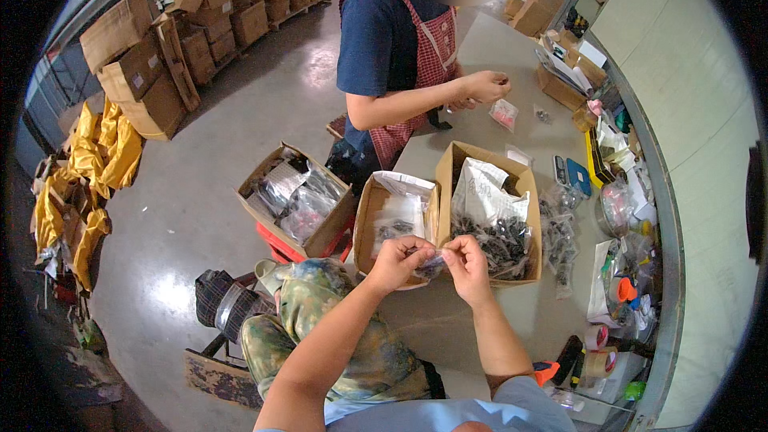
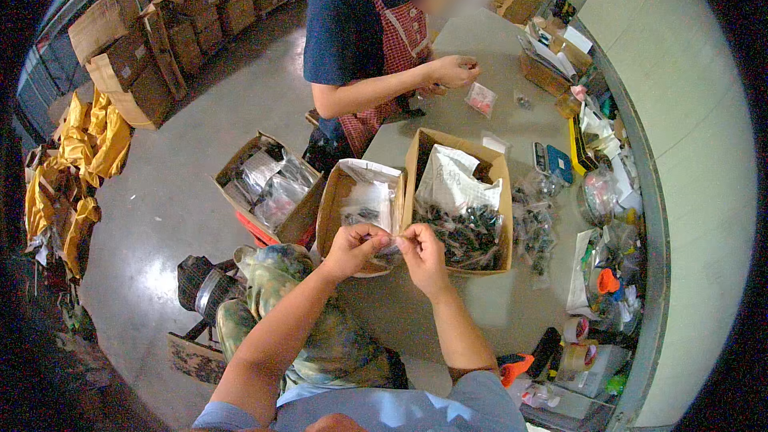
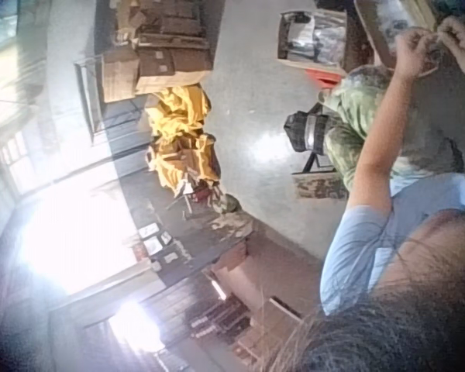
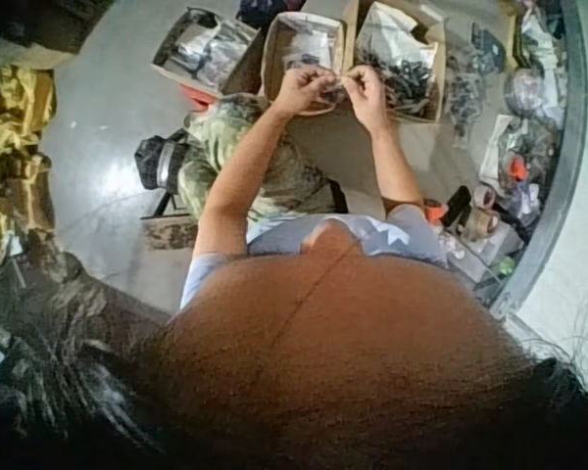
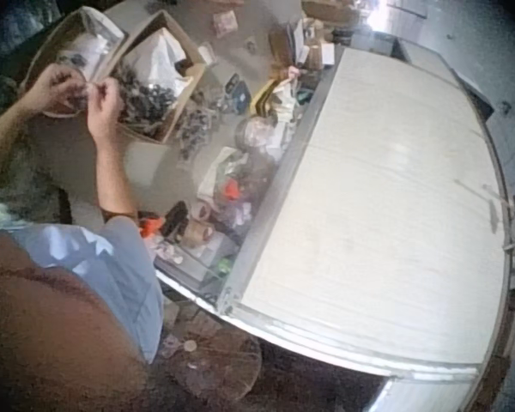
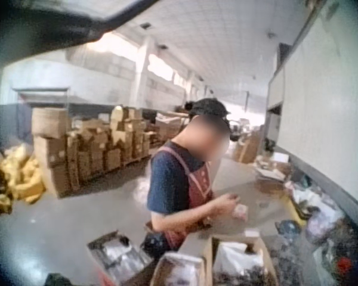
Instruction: The person picks up small metal components from a box and places them into plastic bags, while a second person assists by sorting items on the same table.
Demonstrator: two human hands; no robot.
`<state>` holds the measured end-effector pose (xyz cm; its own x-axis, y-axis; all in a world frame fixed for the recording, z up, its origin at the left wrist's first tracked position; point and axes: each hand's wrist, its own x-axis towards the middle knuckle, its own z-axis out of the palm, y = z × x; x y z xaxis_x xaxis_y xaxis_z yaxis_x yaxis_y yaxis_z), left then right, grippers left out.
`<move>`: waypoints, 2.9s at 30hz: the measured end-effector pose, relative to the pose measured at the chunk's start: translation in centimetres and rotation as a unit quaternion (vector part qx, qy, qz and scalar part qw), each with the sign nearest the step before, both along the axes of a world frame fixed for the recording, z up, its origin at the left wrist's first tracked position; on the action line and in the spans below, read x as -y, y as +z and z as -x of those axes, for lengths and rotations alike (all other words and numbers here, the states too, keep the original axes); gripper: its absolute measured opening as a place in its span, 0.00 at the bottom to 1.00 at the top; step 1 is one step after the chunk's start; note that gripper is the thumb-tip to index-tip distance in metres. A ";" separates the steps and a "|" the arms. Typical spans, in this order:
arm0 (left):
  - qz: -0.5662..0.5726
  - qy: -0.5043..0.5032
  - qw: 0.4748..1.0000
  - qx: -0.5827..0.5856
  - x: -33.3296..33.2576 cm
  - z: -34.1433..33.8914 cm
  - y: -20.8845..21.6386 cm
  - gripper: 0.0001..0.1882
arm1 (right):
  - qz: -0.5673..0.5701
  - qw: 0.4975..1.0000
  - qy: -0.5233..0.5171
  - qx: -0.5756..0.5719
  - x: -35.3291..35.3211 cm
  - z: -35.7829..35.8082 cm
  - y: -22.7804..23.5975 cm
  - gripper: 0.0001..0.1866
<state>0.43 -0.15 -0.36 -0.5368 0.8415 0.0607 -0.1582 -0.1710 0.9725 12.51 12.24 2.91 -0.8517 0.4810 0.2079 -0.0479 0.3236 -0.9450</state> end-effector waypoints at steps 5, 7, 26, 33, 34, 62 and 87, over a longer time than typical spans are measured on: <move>-0.021 0.005 0.998 0.055 0.2 -0.1 0.0 0.05 | 0.065 0.997 0.001 -0.051 0.7 0.9 -0.9 0.11; -0.044 0.004 0.997 0.070 0.1 -0.1 -0.2 0.05 | 0.061 0.997 -0.007 -0.056 0.8 1.0 -1.0 0.12; -0.002 -0.024 0.999 -0.028 0.7 -0.2 0.7 0.05 | -0.092 0.995 -0.019 0.019 1.0 0.1 1.4 0.07; -0.012 -0.044 0.980 -0.192 0.3 -0.6 0.6 0.04 | -0.103 0.992 -0.049 0.044 0.2 -2.9 2.6 0.05; -0.010 -0.039 0.976 -0.213 0.3 -0.4 0.4 0.04 | -0.098 0.992 -0.064 0.047 -0.4 -3.6 2.7 0.05; 0.056 0.054 0.995 0.065 -0.9 0.9 -0.7 0.23 | -0.182 0.982 -0.041 0.001 -0.7 0.2 2.2 0.24; 0.023 -0.141 0.922 0.360 1.1 0.8 1.6 0.21 | -0.001 0.962 -0.258 -0.090 1.2 0.3 -0.4 0.15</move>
